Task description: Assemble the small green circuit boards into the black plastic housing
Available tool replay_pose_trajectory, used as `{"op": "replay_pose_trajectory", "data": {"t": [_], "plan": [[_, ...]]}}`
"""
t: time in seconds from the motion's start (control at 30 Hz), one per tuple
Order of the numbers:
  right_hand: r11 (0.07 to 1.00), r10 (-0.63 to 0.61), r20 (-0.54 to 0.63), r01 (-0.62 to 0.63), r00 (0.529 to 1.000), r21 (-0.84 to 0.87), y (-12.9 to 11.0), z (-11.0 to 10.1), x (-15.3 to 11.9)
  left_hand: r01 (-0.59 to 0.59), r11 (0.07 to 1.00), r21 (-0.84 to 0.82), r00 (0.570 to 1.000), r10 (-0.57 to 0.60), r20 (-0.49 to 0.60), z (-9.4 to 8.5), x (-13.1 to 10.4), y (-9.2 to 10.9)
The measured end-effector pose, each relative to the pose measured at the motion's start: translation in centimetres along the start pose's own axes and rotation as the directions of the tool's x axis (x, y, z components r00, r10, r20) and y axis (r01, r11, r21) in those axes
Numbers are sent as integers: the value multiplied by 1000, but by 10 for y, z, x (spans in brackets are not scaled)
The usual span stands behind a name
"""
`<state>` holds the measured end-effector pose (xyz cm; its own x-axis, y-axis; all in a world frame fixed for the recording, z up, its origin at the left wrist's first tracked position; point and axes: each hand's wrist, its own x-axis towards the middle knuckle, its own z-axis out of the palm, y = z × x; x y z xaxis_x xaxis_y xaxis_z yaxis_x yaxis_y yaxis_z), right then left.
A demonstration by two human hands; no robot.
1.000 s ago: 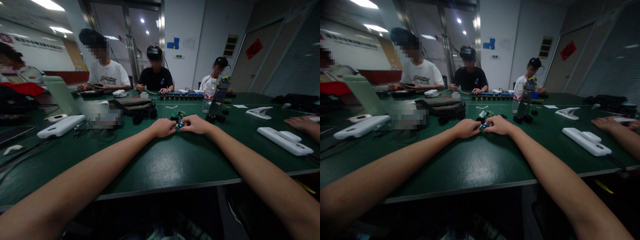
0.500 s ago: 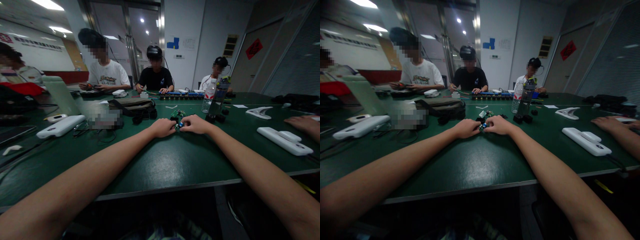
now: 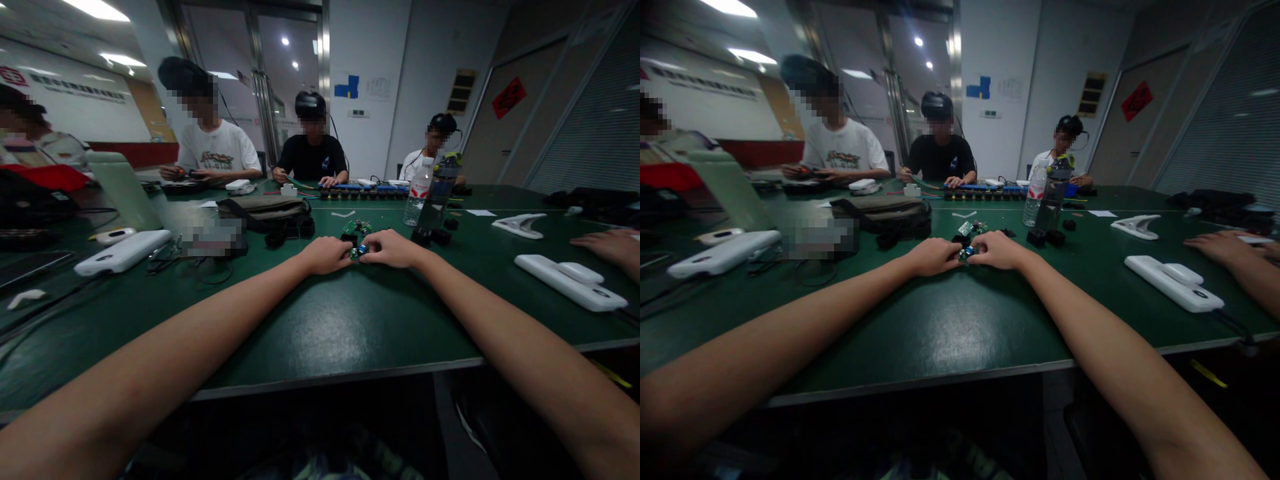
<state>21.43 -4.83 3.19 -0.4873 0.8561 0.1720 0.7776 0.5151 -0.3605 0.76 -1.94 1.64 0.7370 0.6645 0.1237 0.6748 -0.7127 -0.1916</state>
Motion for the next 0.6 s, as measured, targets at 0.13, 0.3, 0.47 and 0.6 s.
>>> {"op": "replay_pose_trajectory", "data": {"t": [0.13,0.3,0.47,0.6], "plan": [[1000,-8,-1,8,1000,-13,1,0,-1,-10,1000,-23,1000,10,-14,1,0,-1],[1000,-13,-6,13,1000,-23,2,1,0,-17,999,-39,1000,16,-25,3,1,-2],[999,-30,5,30,1000,-19,2,0,1,-19,999,-28,999,18,-28,3,1,-2],[999,-45,-4,44,999,-17,4,0,1,-19,999,-38,1000,18,-24,3,1,-2]]}}
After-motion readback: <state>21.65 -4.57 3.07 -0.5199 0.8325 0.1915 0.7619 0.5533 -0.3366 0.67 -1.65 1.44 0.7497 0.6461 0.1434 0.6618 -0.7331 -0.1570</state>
